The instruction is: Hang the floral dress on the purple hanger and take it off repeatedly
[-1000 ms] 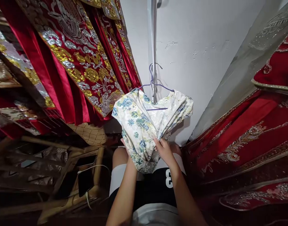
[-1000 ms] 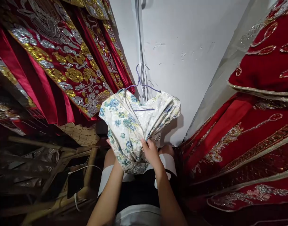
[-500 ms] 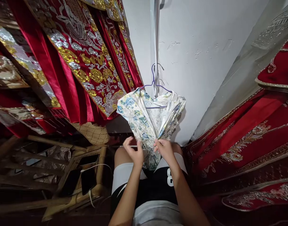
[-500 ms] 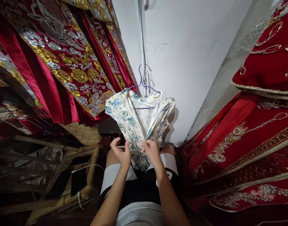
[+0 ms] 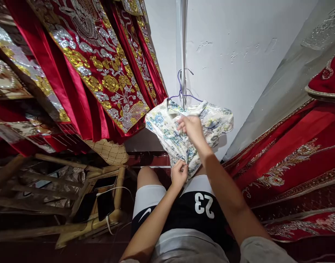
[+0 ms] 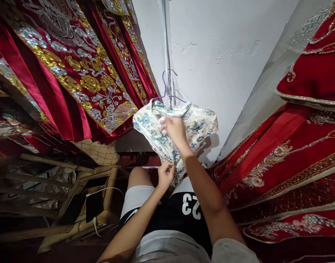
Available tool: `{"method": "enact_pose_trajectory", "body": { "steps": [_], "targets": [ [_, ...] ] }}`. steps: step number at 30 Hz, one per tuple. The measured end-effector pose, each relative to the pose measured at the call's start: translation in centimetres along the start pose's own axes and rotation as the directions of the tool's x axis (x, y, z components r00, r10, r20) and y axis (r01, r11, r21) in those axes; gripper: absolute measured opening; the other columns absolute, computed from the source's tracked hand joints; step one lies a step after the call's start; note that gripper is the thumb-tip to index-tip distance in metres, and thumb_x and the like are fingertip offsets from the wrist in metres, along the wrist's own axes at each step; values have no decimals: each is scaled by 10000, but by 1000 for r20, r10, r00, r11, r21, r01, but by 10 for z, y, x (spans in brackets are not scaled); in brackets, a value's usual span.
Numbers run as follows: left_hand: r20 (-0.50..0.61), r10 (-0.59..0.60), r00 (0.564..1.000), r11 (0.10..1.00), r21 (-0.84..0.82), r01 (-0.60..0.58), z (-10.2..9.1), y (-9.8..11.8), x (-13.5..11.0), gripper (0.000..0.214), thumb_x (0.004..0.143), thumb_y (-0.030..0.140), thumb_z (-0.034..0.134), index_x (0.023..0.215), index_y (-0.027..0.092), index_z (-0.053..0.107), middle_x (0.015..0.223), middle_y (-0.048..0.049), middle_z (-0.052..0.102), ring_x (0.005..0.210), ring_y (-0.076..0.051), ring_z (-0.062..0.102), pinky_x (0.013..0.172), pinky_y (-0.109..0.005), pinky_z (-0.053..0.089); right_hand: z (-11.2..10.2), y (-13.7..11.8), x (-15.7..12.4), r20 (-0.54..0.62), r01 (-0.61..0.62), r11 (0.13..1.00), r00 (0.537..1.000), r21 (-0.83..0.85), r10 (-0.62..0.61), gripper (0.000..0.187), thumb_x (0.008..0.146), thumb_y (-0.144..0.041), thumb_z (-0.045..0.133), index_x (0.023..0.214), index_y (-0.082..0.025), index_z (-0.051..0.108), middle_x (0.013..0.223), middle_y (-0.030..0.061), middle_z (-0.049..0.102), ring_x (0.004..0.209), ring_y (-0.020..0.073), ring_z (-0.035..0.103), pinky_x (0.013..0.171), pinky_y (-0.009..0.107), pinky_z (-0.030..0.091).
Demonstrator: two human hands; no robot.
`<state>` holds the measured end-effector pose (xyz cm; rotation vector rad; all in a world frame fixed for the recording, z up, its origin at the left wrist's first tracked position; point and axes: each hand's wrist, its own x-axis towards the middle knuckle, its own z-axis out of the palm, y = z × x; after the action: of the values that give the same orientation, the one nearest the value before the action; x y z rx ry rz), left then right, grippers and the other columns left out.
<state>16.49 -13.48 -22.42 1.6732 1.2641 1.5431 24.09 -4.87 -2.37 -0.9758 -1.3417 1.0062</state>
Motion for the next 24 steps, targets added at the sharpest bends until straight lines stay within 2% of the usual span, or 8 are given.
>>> {"method": "enact_pose_trajectory", "body": {
  "steps": [3, 7, 10, 12, 15, 18, 21, 24],
  "targets": [
    [115, 9, 993, 1000, 14, -11, 5, -3, 7, 182, 847, 218, 548, 670, 198, 513, 707, -3, 495, 652, -146, 472, 584, -249, 373, -1, -31, 32, -69, 40, 994, 997, 106, -33, 277, 942, -258, 527, 709, -154, 633, 504, -7, 624, 360, 62, 383, 399, 190, 272],
    [221, 38, 975, 999, 7, -41, -20, 19, 49, 50, 752, 182, 684, 721, 188, 646, 720, -21, 629, 689, -175, 583, 689, -289, 466, -9, -30, 23, -16, 85, 992, 996, 98, -84, 323, 942, -402, 584, 723, -168, 626, 499, -16, 608, 361, 60, 384, 398, 186, 267],
    [78, 164, 983, 986, -46, -161, -53, 67, 103, 349, 890, 249, 640, 1235, 202, 671, 965, -72, 721, 861, -203, 662, 839, -331, 507, -18, -20, 10, -3, 113, 992, 994, 47, -113, 361, 936, -445, 585, 689, -183, 605, 491, -17, 591, 377, 67, 411, 410, 190, 291],
    [-34, 315, 948, 949, 20, -315, -69, 103, 140, 408, 973, 299, 570, 1372, 219, 593, 957, -54, 702, 838, -187, 641, 828, -324, 496, -22, -17, 9, 10, 136, 990, 991, 36, -136, 367, 942, -443, 573, 678, -188, 590, 483, -21, 571, 389, 70, 434, 423, 190, 310],
    [76, 507, 859, 836, 199, -511, -76, 142, 182, 211, 992, 315, 571, 1119, 195, 689, 941, -50, 683, 846, -180, 614, 823, -317, 475, -25, -15, 18, 62, 172, 985, 983, 25, -173, 364, 949, -456, 565, 703, -189, 598, 482, -27, 555, 399, 76, 442, 445, 198, 334],
    [137, 574, 807, 737, 344, -582, -75, 155, 204, 182, 994, 290, 578, 866, 178, 644, 879, -54, 658, 867, -184, 603, 837, -319, 465, -24, 1, 26, 22, 137, 989, 990, -48, -137, 361, 923, -477, 590, 710, -188, 626, 486, -24, 561, 426, 94, 456, 469, 217, 359],
    [-59, 571, 819, 777, 363, -515, -94, 146, 221, 188, 1019, 303, 554, 893, 175, 610, 917, -50, 660, 906, -166, 606, 872, -309, 474, -22, 30, 17, -55, 32, 992, 998, -123, -39, 320, 862, -436, 615, 650, -197, 628, 479, -25, 567, 467, 116, 486, 514, 238, 385],
    [-370, 423, 827, 906, 208, -369, -139, 118, 242, 285, 1048, 408, 499, 958, 153, 588, 971, -37, 663, 946, -139, 598, 906, -299, 499, -19, 60, -11, -56, -51, 999, 997, -14, 50, 288, 799, -401, 599, 595, -199, 610, 449, -30, 538, 450, 111, 457, 519, 247, 359]
  ]
}}
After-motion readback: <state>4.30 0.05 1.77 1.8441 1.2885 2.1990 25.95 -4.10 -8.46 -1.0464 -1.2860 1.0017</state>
